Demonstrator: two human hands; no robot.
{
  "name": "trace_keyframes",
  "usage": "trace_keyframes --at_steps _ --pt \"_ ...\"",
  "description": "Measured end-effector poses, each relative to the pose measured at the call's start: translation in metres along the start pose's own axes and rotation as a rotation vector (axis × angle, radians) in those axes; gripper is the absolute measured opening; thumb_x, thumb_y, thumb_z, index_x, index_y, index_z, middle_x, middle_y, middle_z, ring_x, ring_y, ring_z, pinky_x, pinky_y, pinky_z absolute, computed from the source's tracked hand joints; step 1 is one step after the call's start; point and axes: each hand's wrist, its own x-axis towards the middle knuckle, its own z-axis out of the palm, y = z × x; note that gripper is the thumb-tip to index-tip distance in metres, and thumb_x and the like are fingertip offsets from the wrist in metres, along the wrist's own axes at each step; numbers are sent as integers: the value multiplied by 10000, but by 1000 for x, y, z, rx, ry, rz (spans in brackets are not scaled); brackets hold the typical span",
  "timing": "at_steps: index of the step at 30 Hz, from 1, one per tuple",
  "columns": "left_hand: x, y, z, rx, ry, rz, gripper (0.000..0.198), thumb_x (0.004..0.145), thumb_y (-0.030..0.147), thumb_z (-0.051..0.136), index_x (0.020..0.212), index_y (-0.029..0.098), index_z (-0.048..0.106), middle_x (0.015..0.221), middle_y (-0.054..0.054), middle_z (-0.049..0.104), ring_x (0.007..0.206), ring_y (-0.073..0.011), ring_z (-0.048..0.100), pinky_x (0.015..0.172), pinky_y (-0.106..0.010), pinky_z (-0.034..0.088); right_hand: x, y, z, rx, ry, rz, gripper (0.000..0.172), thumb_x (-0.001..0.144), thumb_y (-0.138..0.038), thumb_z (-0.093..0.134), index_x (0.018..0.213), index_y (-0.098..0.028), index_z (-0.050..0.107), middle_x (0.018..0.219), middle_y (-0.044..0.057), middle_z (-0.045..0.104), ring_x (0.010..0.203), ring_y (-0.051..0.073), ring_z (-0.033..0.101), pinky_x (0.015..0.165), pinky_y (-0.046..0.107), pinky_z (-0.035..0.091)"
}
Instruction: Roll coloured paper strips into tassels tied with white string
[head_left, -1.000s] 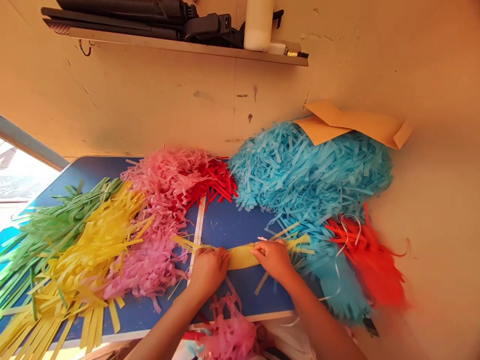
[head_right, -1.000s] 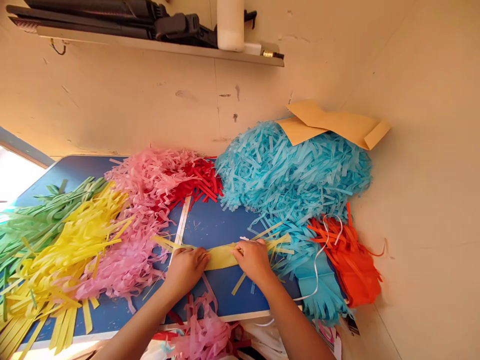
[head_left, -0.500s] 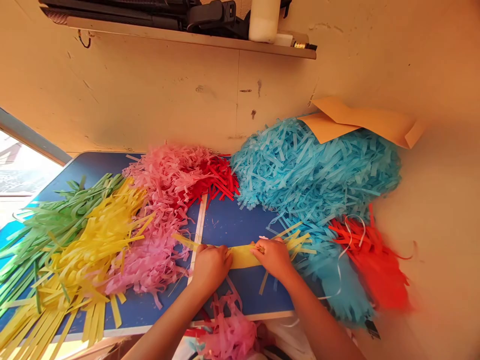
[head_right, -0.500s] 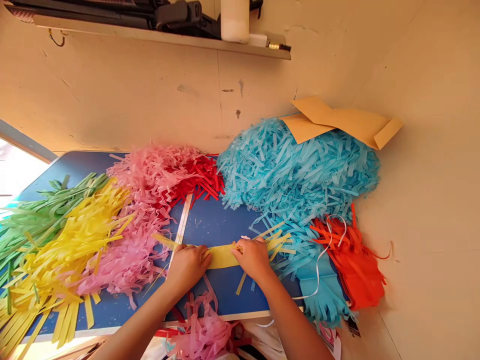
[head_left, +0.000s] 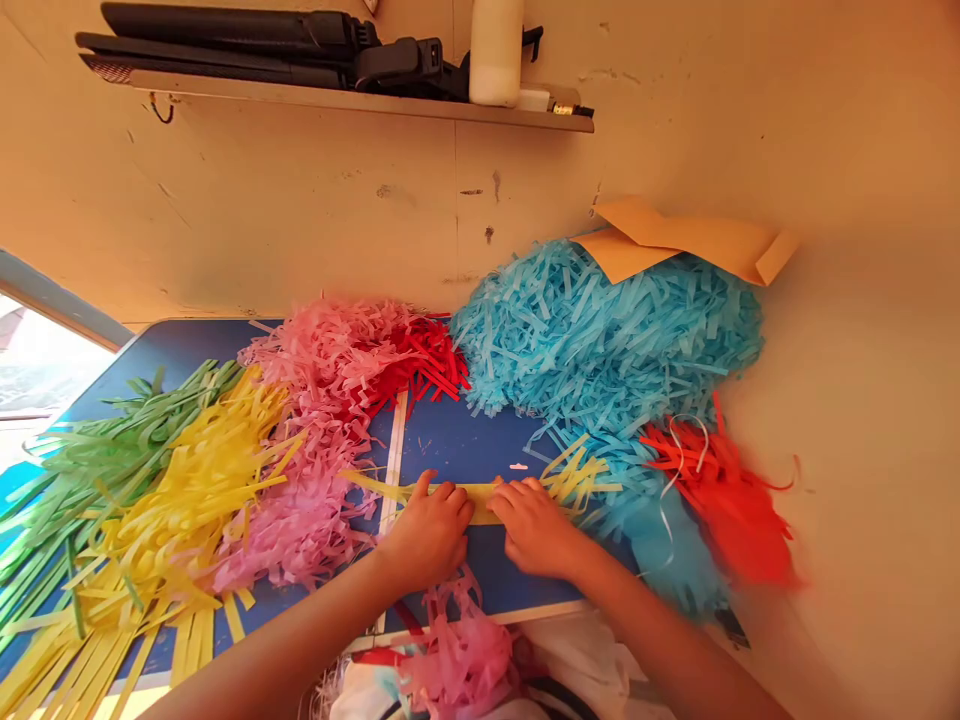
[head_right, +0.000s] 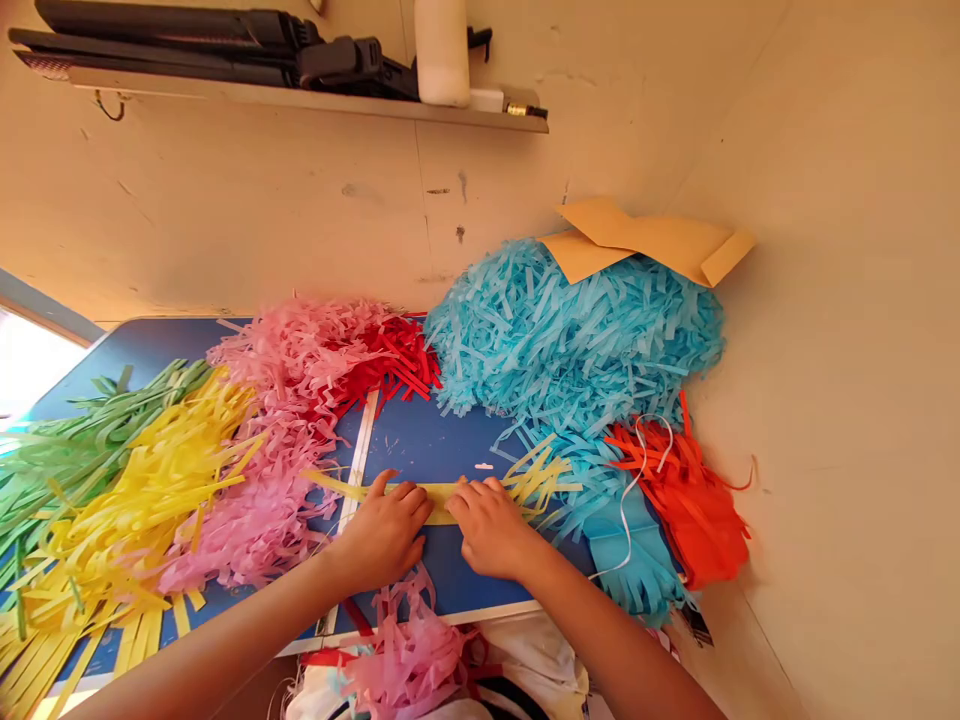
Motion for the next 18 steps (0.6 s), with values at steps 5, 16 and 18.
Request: trace_keyframes --at_steps 5,16,18 --pt "-1 -1 5 1 54 -109 172 824 100 527 905 189 649 912 -91 668 905 -278 612 1064 -617 242 1 17 0 70 51 130 371 686 -22 487 1012 -174 581 1050 74 647 1026 227 564 906 362 357" --pt "-1 -28 9 -216 134 -221 192 826 173 558 879 244 729 943 -44 747 944 -234 657 1073 -542 308 4 20 -5 64 80 177 119 915 -213 611 836 -211 699 937 25 693 947 196 604 863 359 339" --pt "-1 -29 10 -245 139 -210 164 858 224 577 898 257 732 962 -38 745 956 -236 657 1064 -549 311 3 22 -5 77 99 179 137 919 -195 598 840 -216 708 925 20 701 924 189 607 862 359 335"
